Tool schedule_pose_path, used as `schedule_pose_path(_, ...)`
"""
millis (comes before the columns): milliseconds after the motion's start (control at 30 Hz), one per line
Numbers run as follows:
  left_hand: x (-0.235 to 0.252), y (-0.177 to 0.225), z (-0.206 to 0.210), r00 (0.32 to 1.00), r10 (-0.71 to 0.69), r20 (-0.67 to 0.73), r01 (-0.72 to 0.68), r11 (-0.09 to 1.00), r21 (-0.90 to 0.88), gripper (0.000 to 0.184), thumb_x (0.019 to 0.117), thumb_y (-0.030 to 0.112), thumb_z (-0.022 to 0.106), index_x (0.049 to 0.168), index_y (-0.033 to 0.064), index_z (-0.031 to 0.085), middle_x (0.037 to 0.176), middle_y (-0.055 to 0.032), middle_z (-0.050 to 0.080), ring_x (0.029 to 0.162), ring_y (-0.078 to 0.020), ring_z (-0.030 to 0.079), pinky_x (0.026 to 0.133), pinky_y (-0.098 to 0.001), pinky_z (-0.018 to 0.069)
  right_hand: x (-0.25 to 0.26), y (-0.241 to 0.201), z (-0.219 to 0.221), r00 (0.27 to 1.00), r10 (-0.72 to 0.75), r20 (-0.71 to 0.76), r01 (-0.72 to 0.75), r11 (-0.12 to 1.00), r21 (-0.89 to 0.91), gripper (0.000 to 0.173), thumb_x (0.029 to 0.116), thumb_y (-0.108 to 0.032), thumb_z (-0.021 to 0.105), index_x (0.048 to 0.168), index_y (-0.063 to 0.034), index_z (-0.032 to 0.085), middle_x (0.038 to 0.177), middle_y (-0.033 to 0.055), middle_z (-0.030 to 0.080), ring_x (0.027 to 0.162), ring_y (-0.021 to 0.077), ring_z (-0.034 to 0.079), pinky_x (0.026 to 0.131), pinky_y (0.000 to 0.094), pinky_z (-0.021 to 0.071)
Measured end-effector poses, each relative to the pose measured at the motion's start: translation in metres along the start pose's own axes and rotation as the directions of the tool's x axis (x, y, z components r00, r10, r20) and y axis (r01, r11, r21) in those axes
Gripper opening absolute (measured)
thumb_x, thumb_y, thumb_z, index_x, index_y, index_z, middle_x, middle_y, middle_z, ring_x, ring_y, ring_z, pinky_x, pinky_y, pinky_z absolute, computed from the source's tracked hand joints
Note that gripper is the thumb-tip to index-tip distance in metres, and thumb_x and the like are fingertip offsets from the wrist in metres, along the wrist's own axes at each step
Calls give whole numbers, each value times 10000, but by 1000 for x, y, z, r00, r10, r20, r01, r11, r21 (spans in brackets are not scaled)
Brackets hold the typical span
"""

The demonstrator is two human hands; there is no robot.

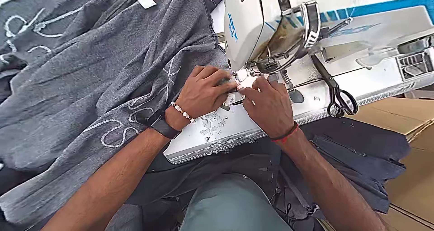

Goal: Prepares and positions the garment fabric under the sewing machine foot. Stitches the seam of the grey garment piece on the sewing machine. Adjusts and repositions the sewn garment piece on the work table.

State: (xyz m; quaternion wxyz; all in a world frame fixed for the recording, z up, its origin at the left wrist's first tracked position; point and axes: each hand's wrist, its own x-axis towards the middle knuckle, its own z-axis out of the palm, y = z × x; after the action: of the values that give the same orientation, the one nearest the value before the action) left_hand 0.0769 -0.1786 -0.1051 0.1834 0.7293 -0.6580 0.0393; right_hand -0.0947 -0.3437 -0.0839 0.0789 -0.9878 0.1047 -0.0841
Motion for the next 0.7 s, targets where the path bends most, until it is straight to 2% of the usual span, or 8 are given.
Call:
schedule_pose_path(200, 3, 0, -1, 998, -59, 1, 59, 998, -1, 367, 977, 233, 526, 1275, 257, 739, 1315, -82, 653, 1224, -335, 561, 999, -530, 408, 3, 1, -2, 998, -57, 34, 58, 998, -31, 304, 1002, -182, 517, 1192, -205, 753, 926, 98, 618, 897, 311, 600, 681, 458, 421)
schedule_pose_path(267, 4, -3, -2, 998, -60, 0, 60, 998, 14, 370, 981, 225, 519, 1279, 240, 737, 1340, -91, 642, 1243, -345, 550, 1009, -539, 403, 9, 2, -3, 997, -50, 66, 55, 996, -73, 345, 1000, -165, 508, 1246, -251, 734, 912, 86, 637, 907, 307, 617, 678, 450, 427)
schedule_pose_path(400, 6, -15, 2, 996, 48, -81, -44, 998, 43, 287, 1021, 235, 546, 1219, 225, 753, 1274, -21, 708, 1241, -274, 589, 1052, -478, 395, 19, -1, -5, 996, -32, 89, 40, 994, -98, 376, 1004, -146, 517, 1295, -272, 721, 900, 88, 688, 948, 321, 650, 706, 468, 457)
schedule_pose_path(467, 7, -18, 1, 996, 38, -79, -35, 998, 43, 289, 1018, 225, 548, 1223, 239, 752, 1276, 12, 712, 1265, -255, 578, 1067, -465, 384, 22, -2, -5, 996, -19, 88, 28, 994, -107, 370, 1011, -154, 521, 1295, -276, 724, 867, 87, 680, 919, 315, 650, 714, 471, 455)
schedule_pose_path(567, 8, -20, 2, 997, 9, -82, -3, 998, 68, 308, 1013, 209, 534, 1234, 242, 746, 1271, 7, 710, 1271, -268, 565, 1068, -468, 370, 18, -1, -9, 994, -10, 110, 23, 993, -118, 403, 1015, -164, 510, 1337, -310, 703, 800, 86, 671, 805, 319, 640, 678, 486, 417)
schedule_pose_path(600, 8, -19, 2, 997, -3, -78, 9, 997, 78, 310, 1015, 215, 527, 1235, 246, 744, 1275, 5, 708, 1278, -275, 561, 1072, -473, 364, 12, 3, -17, 994, -1, 106, 10, 997, -82, 377, 1012, -165, 524, 1306, -287, 726, 810, 100, 681, 783, 332, 641, 661, 500, 421)
schedule_pose_path(667, 10, -20, 1, 997, -24, -75, 31, 995, 95, 310, 1015, 217, 521, 1225, 254, 746, 1271, 8, 709, 1283, -280, 555, 1079, -474, 358, 0, 23, -45, 994, 97, 52, -96, 995, -28, 241, 1032, -193, 536, 1121, -109, 743, 941, 190, 683, 872, 406, 666, 672, 576, 492)
schedule_pose_path(700, 10, -19, 1, 996, -41, -73, 48, 995, 91, 308, 1014, 214, 521, 1219, 254, 748, 1271, 9, 710, 1287, -280, 553, 1081, -475, 354, -7, 43, -61, 976, 216, 7, -215, 976, -37, 276, 1049, -211, 503, 1160, -46, 695, 1077, 241, 674, 988, 439, 671, 759, 617, 524)
